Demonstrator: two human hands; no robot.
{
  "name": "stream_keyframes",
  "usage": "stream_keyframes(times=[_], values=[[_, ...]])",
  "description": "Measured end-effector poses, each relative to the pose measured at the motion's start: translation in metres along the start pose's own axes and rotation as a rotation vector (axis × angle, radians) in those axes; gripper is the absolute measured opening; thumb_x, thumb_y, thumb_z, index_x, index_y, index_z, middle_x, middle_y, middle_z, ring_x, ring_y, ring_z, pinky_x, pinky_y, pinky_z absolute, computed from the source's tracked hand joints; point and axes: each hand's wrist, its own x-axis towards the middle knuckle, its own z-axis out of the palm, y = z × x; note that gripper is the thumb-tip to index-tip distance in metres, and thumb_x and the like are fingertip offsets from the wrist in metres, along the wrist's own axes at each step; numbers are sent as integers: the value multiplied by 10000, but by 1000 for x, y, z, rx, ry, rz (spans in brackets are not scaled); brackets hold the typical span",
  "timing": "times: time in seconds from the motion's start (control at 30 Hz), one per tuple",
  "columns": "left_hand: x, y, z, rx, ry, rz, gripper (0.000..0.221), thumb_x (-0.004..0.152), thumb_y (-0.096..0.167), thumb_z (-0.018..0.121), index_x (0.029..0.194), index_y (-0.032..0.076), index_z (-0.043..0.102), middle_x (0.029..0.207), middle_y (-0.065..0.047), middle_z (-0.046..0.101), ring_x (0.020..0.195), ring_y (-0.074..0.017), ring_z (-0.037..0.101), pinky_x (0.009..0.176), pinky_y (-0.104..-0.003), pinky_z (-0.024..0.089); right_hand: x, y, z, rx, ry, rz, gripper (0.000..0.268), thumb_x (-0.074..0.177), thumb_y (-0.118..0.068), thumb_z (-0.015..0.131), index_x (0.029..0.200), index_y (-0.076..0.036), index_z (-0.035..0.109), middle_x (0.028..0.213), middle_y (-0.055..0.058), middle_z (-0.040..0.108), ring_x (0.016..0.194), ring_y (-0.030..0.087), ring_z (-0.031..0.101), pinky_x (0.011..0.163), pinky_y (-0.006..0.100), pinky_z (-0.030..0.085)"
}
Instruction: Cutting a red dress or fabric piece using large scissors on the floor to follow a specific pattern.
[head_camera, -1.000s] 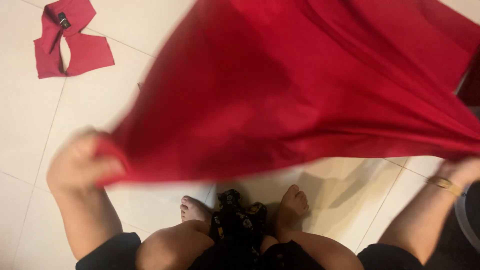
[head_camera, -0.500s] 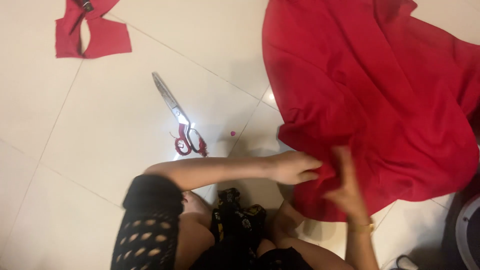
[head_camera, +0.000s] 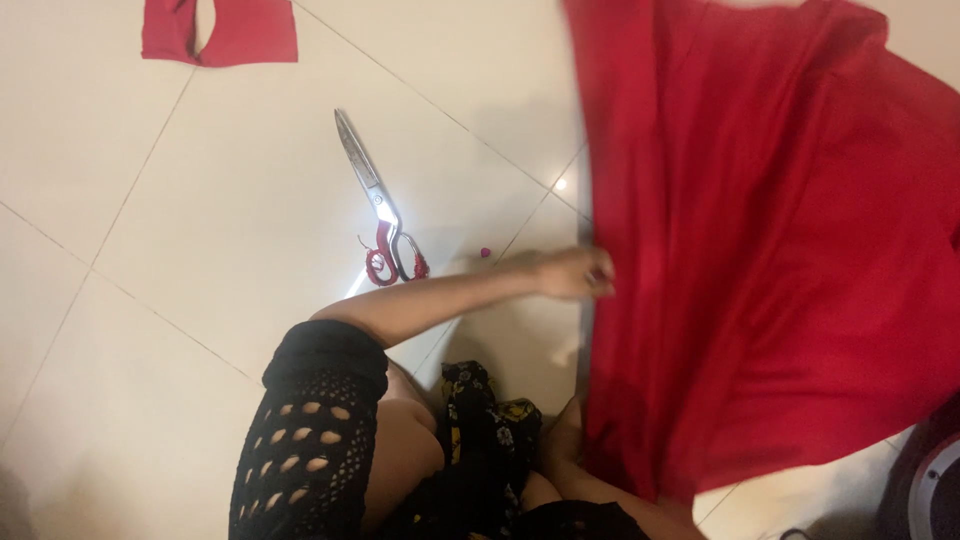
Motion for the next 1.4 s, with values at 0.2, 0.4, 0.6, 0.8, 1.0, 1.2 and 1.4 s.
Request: stream_keyframes(times=[0.2, 0.4, 0.6, 0.8, 1.0, 1.2, 1.4], values=[[25, -112, -29, 120, 343, -569, 625, 766, 415, 593, 1194, 46, 326, 1145, -226, 484, 1081, -338, 518, 900, -391, 444, -4, 27, -2, -157, -83, 105, 565, 635, -367, 611, 1118, -115, 461, 1064, 166, 544, 1024, 324, 496, 870, 433, 383], [-8, -88, -64, 84, 728, -735, 739, 679, 362, 680, 1213, 95, 245, 1198, -194, 333, 1135, -417, 402, 912, -495, 394, -11, 58, -6, -311, -190, 201, 409, 756, -418, 527, 1029, -119, 582, 960, 174, 639, 936, 358, 589, 801, 454, 468], [7, -144, -82, 3, 865, -620, 690, 656, 411, 673, 1234, 171, 383, 1204, -145, 403, 1119, -389, 455, 945, -450, 395, 145, -14, -22, -368, 193, -218, 364, 843, -340, 566, 1054, -44, 568, 945, 204, 582, 940, 395, 554, 780, 458, 452], [-19, -72, -84, 258, 663, -581, 503, 673, 487, 625, 1092, 222, 542, 1000, -39, 555, 1055, -297, 456, 871, -417, 386, 223, -74, -27, -437, 314, -122, 744, 735, -404, 680, 1295, -24, 371, 1195, 184, 451, 1124, 337, 372, 906, 540, 290], [-43, -109, -78, 417, 513, -532, 250, 687, 455, 651, 862, 278, 625, 942, 10, 546, 1026, -255, 421, 866, -421, 341, 213, -35, -41, -267, 255, -167, 478, 795, -466, 661, 1066, -77, 596, 943, 148, 617, 927, 328, 561, 801, 460, 368], [-75, -127, -77, 323, 366, -287, 101, 677, 311, 622, 701, 250, 545, 757, 96, 555, 866, -196, 444, 830, -365, 337, 144, 32, -59, 97, 413, -95, 200, 875, -226, 680, 973, -62, 621, 842, 77, 609, 785, 165, 552, 699, 294, 437], [-103, -70, -50, 369, 91, -237, 305, 613, 303, 657, 865, 197, 521, 959, -14, 556, 864, -257, 550, 792, -397, 396, 69, 102, -18, -33, 183, 250, 248, 794, -301, 658, 929, -99, 605, 818, 60, 580, 795, 215, 492, 665, 349, 399]])
